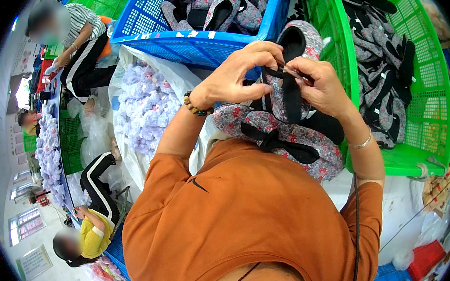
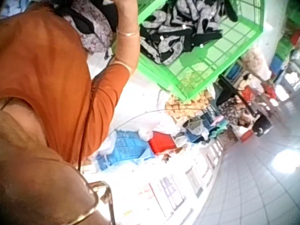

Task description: The person uses a pair of scissors to trim excess fabric and loose threads from the edges of floral-patterned slip-on shoes. They handle the shoes one at a time, rotating them to access different sides, and place the finished shoes into a blue basket.

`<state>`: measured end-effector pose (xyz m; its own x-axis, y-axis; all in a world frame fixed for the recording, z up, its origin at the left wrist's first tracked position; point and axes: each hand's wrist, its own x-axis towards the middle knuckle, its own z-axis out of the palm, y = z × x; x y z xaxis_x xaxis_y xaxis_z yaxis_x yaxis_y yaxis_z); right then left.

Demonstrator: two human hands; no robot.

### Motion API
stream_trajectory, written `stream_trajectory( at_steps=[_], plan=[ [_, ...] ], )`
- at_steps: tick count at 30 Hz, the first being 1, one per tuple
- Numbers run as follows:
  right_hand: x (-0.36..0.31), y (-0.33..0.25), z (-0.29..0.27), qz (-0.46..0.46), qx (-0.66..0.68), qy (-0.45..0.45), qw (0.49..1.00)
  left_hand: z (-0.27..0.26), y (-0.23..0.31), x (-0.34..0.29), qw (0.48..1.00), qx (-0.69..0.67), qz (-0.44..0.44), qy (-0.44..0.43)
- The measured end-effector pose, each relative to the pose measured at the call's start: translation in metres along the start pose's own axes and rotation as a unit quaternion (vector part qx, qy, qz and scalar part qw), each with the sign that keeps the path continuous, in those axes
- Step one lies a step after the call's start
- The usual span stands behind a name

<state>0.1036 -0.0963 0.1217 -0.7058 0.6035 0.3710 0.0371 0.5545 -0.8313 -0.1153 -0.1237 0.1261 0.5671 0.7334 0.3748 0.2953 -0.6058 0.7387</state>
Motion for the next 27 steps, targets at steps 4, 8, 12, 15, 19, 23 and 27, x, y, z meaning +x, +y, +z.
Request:
stream_trajectory(
  at_steps=[4,8,12,15,19,23,27],
  plan=[
    [-0.002,-0.014,0.004,-0.010,0.013,0.036,0.999,-0.002,0.026,0.005,0.998,0.054,0.001,0.015],
    [-0.002,-0.019,0.001,-0.057,0.058,0.073,0.994,0.001,0.048,0.006,0.998,-0.009,-0.042,0.052],
    [-0.001,-0.024,-0.004,-0.033,0.065,0.103,0.992,0.002,0.052,0.003,0.994,-0.053,-0.064,0.064],
    [-0.002,-0.024,-0.009,-0.030,0.077,0.122,0.989,-0.006,0.073,0.003,0.997,-0.019,-0.059,0.056],
    [0.000,-0.029,-0.016,0.004,0.023,0.097,0.995,-0.014,0.085,-0.002,0.987,0.023,-0.145,0.062],
    [0.004,-0.010,-0.012,-0.046,-0.070,0.061,0.995,-0.014,0.057,-0.016,0.943,-0.144,-0.294,0.065],
    [0.004,-0.004,-0.007,-0.051,-0.130,0.018,0.990,-0.011,0.021,-0.037,0.880,-0.358,-0.293,0.103]
  ],
)
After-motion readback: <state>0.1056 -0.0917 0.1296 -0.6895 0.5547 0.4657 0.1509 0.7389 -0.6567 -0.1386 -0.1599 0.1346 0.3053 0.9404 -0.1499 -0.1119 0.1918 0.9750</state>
